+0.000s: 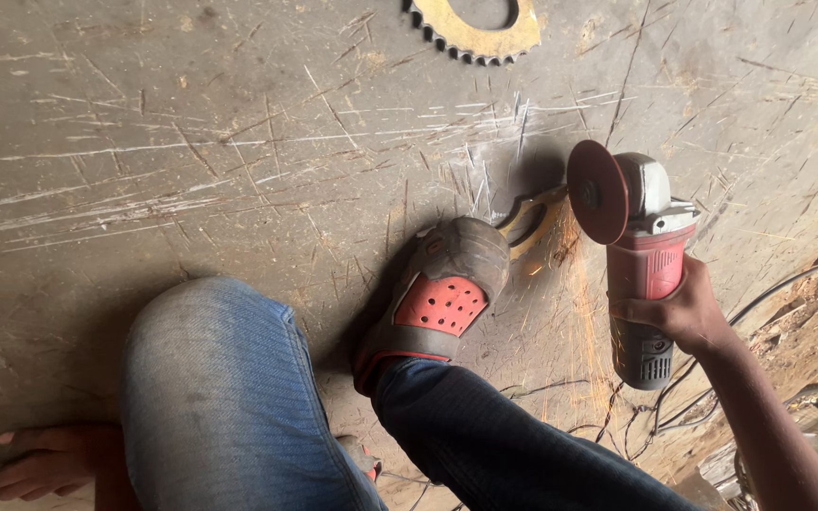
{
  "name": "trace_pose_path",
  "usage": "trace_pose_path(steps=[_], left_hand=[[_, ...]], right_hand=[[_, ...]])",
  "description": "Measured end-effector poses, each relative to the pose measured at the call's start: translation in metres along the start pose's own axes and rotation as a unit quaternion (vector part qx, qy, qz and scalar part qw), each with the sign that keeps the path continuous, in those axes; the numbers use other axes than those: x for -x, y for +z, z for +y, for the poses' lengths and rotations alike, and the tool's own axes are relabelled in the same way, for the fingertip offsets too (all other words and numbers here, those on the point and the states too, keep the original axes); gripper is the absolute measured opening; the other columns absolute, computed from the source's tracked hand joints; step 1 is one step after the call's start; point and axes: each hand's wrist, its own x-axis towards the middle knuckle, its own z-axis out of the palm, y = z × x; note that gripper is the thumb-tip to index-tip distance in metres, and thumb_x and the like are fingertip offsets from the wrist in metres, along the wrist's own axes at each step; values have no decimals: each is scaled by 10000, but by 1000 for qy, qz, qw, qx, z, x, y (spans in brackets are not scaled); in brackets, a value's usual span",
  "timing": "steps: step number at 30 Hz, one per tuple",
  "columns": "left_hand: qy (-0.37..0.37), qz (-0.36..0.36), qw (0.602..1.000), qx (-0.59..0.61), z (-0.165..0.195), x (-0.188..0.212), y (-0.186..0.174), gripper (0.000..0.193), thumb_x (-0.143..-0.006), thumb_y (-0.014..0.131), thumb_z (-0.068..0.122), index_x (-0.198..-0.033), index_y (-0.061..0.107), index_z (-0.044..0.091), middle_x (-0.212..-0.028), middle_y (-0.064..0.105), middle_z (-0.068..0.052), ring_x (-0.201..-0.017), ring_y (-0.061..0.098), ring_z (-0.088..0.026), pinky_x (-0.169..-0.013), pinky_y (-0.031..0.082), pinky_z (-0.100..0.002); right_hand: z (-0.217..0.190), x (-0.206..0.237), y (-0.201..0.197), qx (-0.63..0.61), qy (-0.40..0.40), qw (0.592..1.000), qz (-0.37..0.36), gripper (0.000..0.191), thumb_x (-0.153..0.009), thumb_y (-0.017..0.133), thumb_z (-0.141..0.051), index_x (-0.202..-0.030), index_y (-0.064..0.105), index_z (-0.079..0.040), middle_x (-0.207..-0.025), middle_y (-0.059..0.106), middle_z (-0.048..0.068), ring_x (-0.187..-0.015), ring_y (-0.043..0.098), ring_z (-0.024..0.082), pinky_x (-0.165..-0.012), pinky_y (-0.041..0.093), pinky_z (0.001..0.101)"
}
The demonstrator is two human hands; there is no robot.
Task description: The person sits on the floor and uses an angle grinder to grind the teeth and edges of metal sprockets, holding each sprocket steady with a foot while sparks fly. They reposition the sprockets by hand between grinding passes and work on several pieces one after another.
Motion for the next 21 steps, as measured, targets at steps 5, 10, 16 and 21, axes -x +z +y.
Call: trace_pose_path(steps=[5,10,16,21], left_hand=[[39,38,998,-44,-2,0,0,626,-1145,192,577,-1534,417,141,-1462,462,-48,-1228,560,-215,-947,512,-437],[27,-6,1000,-12,-6,1,-2,631,-1162,187,588,-1552,401,139,-1475,449,-43,-1265,558,-222,-988,519,-443],[20,-22,999,-17,-8,1,-4,655,-1153,186,609,-1537,390,120,-1454,443,-84,-1246,547,-268,-935,502,-485],[33,-32,999,1,-10,-2,-4,686,-1131,160,603,-1544,374,100,-1466,436,-106,-1261,555,-261,-964,520,-471]], right_hand=[[5,0,3,-21,-18,1000,-1,436,-612,783,-60,-1029,676,13,-890,734,97,-775,702,177,-708,599,356],[11,3,5,-60,16,998,2,420,-628,768,-30,-1034,675,21,-900,750,115,-781,723,190,-708,608,368],[11,5,8,-2,-4,1000,12,397,-606,796,-17,-985,683,16,-875,743,109,-769,705,189,-712,592,361],[10,10,13,-42,-2,999,12,370,-631,802,-23,-975,671,17,-867,711,93,-758,662,173,-682,568,359]])
